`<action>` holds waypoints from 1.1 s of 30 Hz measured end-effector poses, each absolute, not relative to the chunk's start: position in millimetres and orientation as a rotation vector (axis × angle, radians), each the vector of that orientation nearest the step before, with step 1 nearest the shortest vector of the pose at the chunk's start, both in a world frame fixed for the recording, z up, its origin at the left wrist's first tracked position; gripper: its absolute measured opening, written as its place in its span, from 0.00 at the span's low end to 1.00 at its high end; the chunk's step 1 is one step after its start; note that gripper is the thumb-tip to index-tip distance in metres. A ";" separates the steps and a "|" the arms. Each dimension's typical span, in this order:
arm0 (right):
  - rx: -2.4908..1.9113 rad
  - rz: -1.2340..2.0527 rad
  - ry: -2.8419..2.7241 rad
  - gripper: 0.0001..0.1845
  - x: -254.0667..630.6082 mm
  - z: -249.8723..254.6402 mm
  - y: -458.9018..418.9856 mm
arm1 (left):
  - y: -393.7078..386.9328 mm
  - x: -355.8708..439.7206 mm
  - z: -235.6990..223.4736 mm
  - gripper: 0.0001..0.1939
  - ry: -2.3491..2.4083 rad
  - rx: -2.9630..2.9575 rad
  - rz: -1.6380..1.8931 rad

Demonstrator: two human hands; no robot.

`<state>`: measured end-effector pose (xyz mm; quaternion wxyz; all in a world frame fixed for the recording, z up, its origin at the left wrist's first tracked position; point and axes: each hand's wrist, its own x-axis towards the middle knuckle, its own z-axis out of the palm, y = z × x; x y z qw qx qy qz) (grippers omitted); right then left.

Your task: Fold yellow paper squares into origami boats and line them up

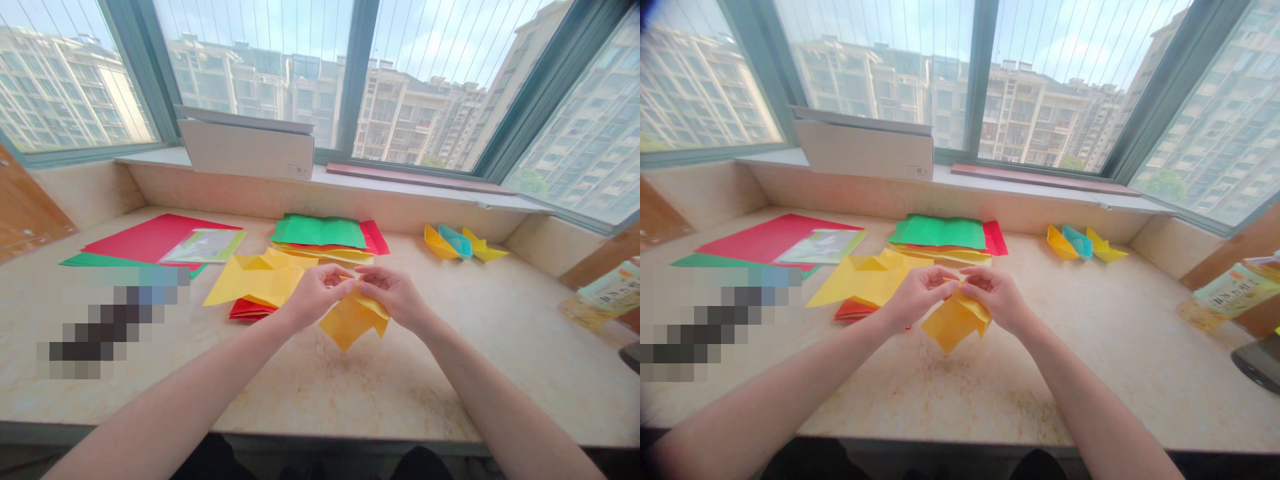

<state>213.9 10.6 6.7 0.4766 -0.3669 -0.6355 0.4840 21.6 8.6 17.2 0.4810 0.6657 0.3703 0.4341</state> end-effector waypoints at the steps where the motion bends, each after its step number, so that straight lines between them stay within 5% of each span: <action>1: -0.889 1.190 -1.556 0.17 213.7 5.8 10.6 | 9.2 21.7 15.7 0.15 0.898 1.639 1.044; 17: -1.118 0.992 -1.702 0.16 217.1 16.1 7.4 | 7.8 22.1 19.7 0.15 0.992 1.647 1.151; 33: -1.032 1.301 -1.603 0.19 212.4 16.7 2.6 | 1.9 24.6 21.3 0.18 0.956 1.568 1.129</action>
